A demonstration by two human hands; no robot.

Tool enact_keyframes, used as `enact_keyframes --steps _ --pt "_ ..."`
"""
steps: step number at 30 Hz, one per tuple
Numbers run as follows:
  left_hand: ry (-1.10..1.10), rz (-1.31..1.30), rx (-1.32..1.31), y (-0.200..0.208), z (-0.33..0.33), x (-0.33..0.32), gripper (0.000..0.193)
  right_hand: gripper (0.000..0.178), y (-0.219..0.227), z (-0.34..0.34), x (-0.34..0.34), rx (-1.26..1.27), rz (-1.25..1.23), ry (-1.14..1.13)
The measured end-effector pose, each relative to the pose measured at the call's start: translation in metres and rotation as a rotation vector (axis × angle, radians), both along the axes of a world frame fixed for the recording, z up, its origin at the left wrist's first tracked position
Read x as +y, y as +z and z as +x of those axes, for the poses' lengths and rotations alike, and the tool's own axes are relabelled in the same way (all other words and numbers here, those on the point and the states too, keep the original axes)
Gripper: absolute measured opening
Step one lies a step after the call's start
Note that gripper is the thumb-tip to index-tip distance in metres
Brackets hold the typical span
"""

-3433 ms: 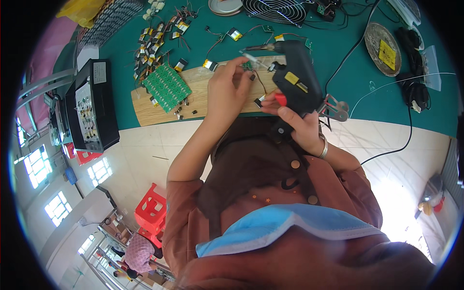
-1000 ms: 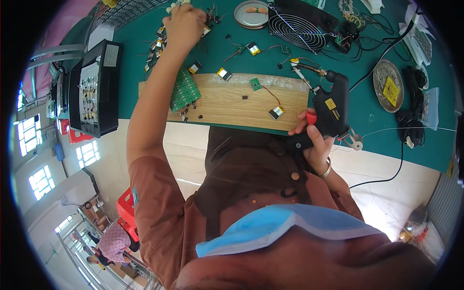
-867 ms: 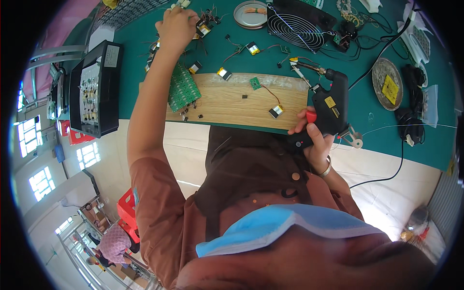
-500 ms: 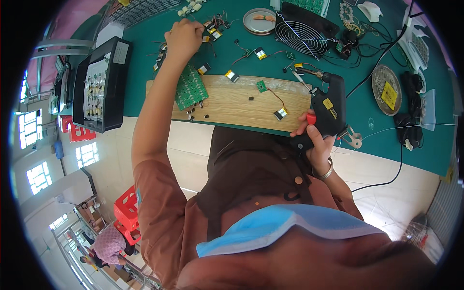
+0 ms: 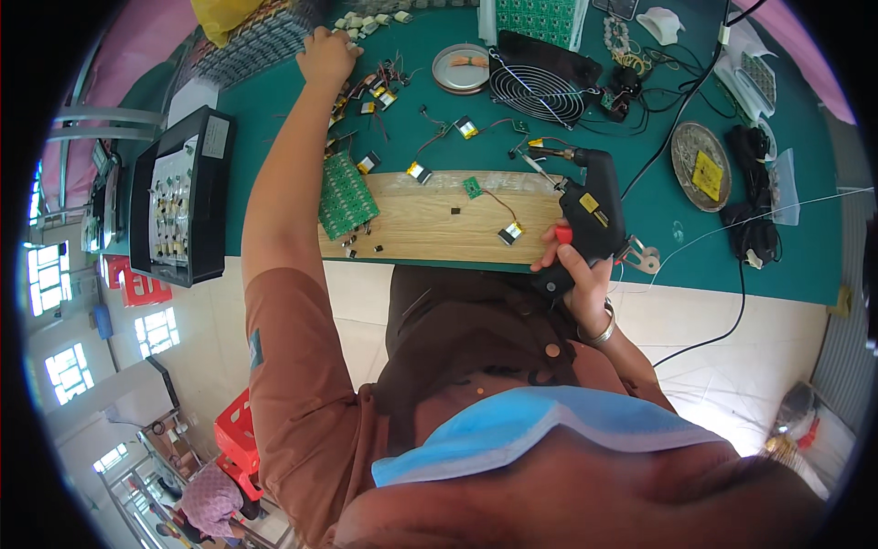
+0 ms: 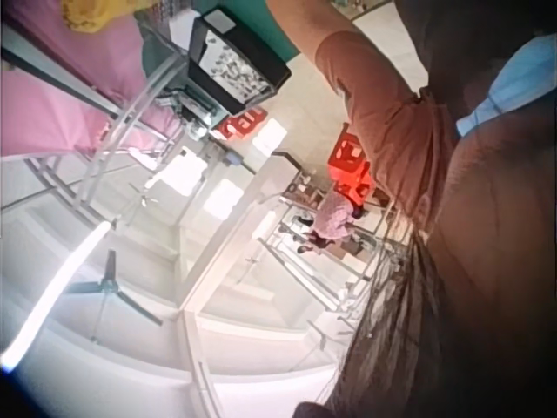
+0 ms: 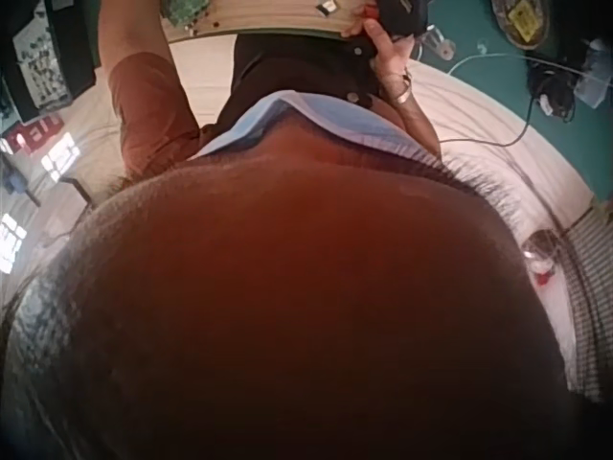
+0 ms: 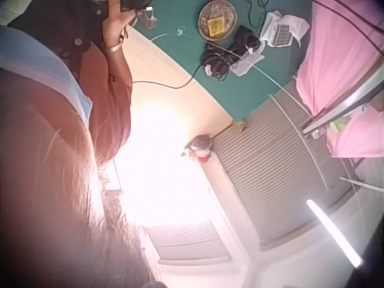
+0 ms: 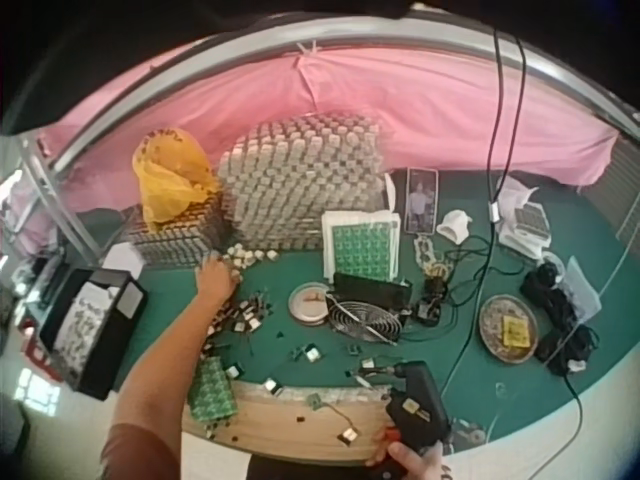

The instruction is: Soldering wires and batteries onto small circuit boards at a workbench.

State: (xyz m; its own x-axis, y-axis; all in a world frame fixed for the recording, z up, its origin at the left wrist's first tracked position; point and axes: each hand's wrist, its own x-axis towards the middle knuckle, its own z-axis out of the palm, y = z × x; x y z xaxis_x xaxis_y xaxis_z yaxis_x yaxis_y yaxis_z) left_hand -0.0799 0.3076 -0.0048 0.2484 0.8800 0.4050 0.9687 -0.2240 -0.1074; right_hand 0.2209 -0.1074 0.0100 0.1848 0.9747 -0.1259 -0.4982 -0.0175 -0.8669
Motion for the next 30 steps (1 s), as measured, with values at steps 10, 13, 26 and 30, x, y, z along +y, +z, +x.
enact_keyframes --steps 10,13,26,30 --pt "-0.227 0.001 -0.084 0.049 0.018 -0.075 0.028 0.034 -0.001 0.001 0.000 0.047 -0.022 -0.004" --pt "-0.370 -0.210 -0.477 0.068 0.035 -0.156 0.027 0.034 0.002 0.002 0.000 0.038 -0.025 -0.004" --pt "-0.462 -0.429 -0.390 0.041 0.061 -0.323 0.033 0.038 0.002 -0.003 -0.008 -0.046 -0.048 -0.003" --pt "-0.447 -0.452 -0.429 0.039 0.064 -0.317 0.032 0.037 0.002 0.001 -0.014 -0.062 -0.003 0.087"
